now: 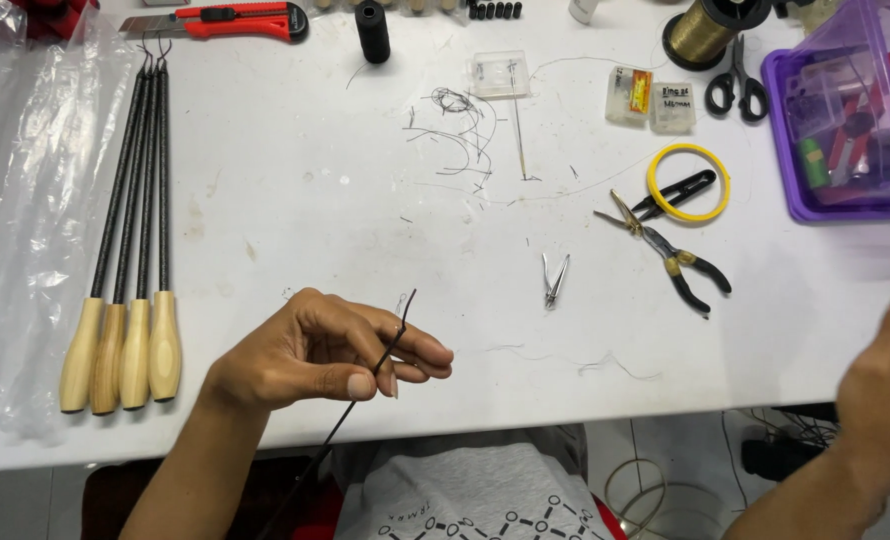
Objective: The person works on a white table, handling a long black rod and a thin wire. They use pliers to bend the wire and thread it through the rod's tip, then apply glue to secure the connection.
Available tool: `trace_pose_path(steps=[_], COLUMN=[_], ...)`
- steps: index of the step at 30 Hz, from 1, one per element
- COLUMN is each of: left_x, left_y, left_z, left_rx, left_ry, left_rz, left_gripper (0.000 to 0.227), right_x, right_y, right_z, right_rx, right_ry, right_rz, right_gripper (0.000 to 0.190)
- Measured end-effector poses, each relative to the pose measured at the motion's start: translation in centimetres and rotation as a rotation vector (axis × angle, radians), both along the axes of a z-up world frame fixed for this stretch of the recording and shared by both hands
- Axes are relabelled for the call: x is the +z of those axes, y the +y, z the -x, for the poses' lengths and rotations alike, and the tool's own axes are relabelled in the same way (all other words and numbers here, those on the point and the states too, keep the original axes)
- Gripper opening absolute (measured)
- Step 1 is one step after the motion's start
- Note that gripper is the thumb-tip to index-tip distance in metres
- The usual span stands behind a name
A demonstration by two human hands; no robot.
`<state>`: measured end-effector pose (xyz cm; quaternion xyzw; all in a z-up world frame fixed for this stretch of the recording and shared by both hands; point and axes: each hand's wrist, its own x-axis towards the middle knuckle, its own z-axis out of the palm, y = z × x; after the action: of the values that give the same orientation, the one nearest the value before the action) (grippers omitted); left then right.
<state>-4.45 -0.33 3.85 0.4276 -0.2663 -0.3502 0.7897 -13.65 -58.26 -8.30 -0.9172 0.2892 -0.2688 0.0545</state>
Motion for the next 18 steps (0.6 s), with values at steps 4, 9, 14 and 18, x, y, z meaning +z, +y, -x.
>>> trace_pose_path(steps=[4,9,14,18], left_x=[0.2,0.4,0.5,0.0], left_y=[0.1,0.4,1.5,2.2], left_z=[0.3,0.5,0.6,0.8], left_rx=[0.007,0.014,0.056,0.089], left_ry=[0.011,0.008,-0.024,-0.025], left_rz=[0.012,0.035,0.0,0.008], left_gripper=[0.017,0.017,0.017,0.017], right_x=[8.4,10.4,8.6,6.6], right_y=[16.9,27.8,27.9,21.0], right_z=[-4.1,-6.4,-5.3,-3.6], right_rx=[0.687,1.421,1.493,1.335], right_ry=[-0.37,0.208,0.466,0.234], right_rz=[-0.523,-0.85,-1.311,-1.425], right_gripper=[0.01,0.075,0.05,0.03])
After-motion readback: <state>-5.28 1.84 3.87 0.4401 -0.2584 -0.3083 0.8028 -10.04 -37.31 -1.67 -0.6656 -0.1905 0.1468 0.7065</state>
